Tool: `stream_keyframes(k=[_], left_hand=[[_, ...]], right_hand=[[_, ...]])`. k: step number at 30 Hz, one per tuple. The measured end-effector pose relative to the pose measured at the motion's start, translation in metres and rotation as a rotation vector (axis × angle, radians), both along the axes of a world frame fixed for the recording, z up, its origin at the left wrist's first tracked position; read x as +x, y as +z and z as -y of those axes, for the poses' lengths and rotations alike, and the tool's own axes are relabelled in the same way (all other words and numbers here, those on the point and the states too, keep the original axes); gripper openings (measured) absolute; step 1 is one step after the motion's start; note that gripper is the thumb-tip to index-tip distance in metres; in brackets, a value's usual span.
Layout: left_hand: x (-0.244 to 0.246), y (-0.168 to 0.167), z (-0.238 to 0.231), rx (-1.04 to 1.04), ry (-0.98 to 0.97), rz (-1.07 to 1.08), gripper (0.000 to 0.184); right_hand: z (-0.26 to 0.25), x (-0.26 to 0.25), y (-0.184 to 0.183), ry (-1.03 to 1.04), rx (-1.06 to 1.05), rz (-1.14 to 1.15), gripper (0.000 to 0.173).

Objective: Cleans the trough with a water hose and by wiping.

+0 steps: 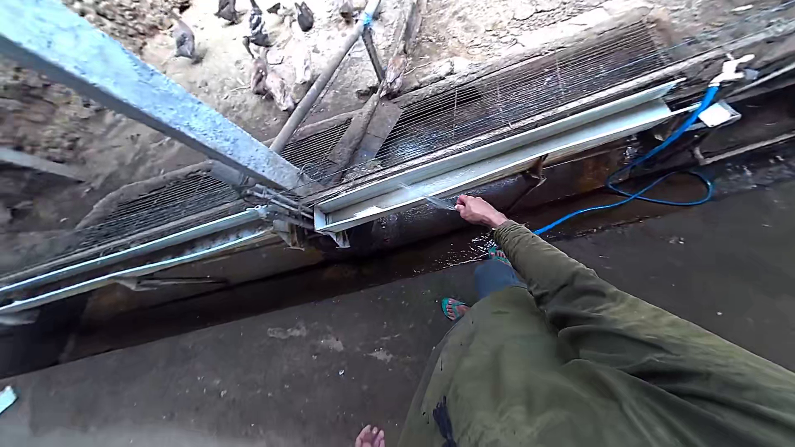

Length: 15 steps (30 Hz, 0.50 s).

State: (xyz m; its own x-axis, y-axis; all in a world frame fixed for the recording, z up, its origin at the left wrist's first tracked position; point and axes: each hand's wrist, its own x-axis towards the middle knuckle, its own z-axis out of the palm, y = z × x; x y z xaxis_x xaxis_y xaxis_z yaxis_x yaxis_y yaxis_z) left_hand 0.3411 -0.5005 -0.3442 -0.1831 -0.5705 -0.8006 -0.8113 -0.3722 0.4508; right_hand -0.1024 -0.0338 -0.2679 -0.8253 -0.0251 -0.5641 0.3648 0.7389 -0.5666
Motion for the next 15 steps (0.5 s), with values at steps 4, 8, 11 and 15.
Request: stream_keyframes(k=[4, 8, 11, 15], left_hand=[[-0.022, 0.053, -0.032, -0.011, 0.011, 0.084, 0.037], [0.003, 0.005, -0.015, -0.007, 0.034, 0.017, 0.038], [-0.021, 0.025, -0.032, 0.017, 0.024, 0.083, 0.039], [-0.058, 0.036, -0.038, -0.021, 0.017, 0.057, 0.034]], right_hand=[[0.035, -0.007, -0.002, 0.072, -0.034, -0.037, 0.032], [0.066, -0.019, 0.002, 0.140, -0.071, -0.040, 0.032], [0.086, -0.022, 0.012, 0.184, -0.096, -0.026, 0.032], [0.113, -0.044, 0.008, 0.289, -0.123, -0.005, 0.031]])
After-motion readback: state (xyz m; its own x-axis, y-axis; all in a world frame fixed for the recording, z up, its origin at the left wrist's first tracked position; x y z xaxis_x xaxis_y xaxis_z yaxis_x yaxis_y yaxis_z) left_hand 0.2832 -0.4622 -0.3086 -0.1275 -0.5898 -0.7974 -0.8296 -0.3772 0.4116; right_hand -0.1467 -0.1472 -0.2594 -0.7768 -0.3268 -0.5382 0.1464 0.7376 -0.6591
